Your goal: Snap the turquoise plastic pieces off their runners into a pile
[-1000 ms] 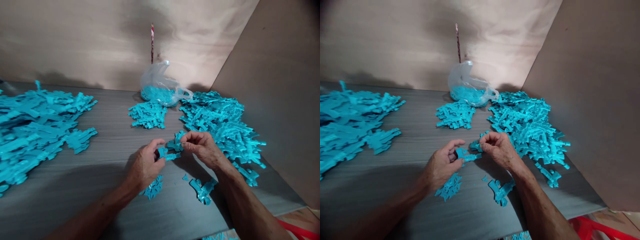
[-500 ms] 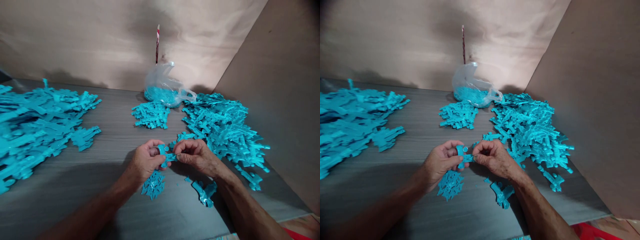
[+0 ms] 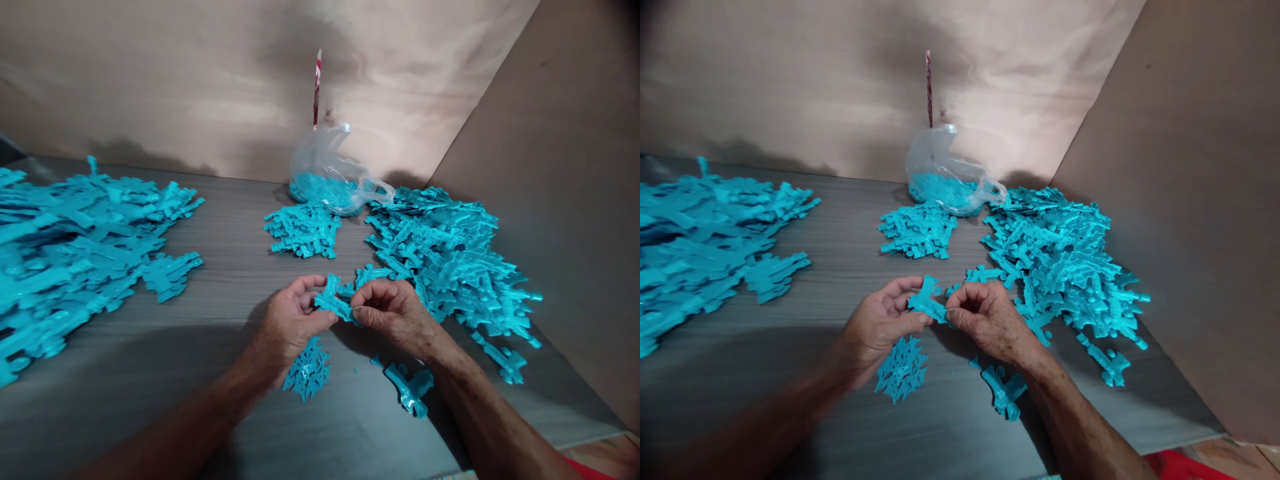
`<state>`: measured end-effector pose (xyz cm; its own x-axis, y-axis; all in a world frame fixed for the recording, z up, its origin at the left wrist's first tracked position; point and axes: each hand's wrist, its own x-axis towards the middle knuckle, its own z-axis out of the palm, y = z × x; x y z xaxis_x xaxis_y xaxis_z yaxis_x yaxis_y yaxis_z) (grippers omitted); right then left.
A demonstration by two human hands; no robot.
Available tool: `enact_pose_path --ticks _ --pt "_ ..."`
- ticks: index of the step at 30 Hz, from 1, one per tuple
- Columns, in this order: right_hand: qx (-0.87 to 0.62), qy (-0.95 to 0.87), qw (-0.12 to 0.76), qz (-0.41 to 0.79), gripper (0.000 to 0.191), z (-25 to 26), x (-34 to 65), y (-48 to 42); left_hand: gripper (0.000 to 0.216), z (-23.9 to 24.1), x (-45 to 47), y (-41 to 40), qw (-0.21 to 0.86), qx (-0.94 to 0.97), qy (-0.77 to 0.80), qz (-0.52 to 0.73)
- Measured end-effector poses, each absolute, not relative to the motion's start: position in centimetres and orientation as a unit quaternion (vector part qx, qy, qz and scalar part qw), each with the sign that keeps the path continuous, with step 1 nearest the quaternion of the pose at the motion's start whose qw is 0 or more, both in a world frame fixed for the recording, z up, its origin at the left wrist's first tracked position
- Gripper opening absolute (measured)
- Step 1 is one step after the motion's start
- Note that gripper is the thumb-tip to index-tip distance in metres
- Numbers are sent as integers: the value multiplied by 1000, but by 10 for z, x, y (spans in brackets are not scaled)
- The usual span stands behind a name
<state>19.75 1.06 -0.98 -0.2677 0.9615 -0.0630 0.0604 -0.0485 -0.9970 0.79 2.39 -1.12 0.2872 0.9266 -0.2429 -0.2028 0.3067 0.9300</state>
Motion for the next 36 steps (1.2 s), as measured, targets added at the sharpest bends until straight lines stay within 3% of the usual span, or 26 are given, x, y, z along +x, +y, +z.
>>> enact_pose_path --ticks 6,13,15,20,25,30,36 --pt "-456 -573 390 559 11 -10 193 5 16 -12 5 27 631 446 481 413" --pt "-443 -679 435 392 10 -1 197 6 45 -10 2 26 609 508 513 328" --pt "-434 -703 435 359 9 0 196 7 41 -8 2 25 609 518 508 322" --pt "-440 -683 404 420 9 -3 195 7 20 -6 4 26 609 518 496 340" --pt "-425 -633 385 520 11 -4 193 5 21 -13 2 26 613 530 464 358" --pt "-427 -574 378 587 12 -3 189 3 14 -18 0 25 551 568 464 399" --pt "-464 -553 386 575 11 -6 185 3 16 -10 -1 24 579 579 462 341"
